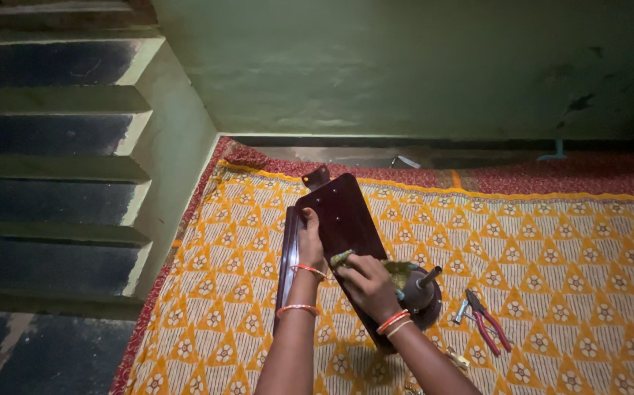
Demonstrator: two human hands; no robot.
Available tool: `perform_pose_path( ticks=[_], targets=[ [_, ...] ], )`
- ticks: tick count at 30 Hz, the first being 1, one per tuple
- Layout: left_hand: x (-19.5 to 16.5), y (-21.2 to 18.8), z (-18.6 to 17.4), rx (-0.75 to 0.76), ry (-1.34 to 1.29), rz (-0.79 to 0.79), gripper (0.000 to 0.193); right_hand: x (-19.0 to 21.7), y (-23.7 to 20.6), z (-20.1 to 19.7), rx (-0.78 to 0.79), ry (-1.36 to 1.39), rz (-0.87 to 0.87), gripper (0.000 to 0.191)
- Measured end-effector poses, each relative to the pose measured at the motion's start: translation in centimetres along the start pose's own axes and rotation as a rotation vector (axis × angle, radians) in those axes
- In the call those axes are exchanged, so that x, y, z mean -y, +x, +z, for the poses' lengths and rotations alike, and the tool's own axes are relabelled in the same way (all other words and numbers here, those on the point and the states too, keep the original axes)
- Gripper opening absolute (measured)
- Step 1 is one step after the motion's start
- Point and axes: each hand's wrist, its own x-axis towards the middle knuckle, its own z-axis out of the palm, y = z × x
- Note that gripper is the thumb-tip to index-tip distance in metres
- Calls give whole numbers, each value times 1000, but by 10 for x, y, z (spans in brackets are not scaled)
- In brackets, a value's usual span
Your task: The person wipes disassembled electric fan blades with a cloth, turning each blade over to clean both sides while the fan motor hub, screws and pliers lie on the mat. The person works through the blades one at a time, holding each on their lap.
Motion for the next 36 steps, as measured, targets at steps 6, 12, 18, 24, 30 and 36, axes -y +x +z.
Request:
perform_pose_path(
  ticks=[6,12,18,24,30,36],
  targets=[
    [-21,-10,1,76,-117,25,104,-15,-26,6,61,-5,55,22],
    [-37,-18,1,43,-19,159,102,-51,-63,32,40,-80,150,23],
    [-27,-4,-8,54,-94,219,101,-81,-94,47,54,6,710,13],
    [11,28,-24,-98,8,177,97,-106,-100,52,41,162,908,43],
    [19,36,-25,-218,123,73,97,-116,-108,56,98,342,755,40],
    [10,27,-13,-274,379,951,85,-103,-108,64,46,287,963,33]
  ],
)
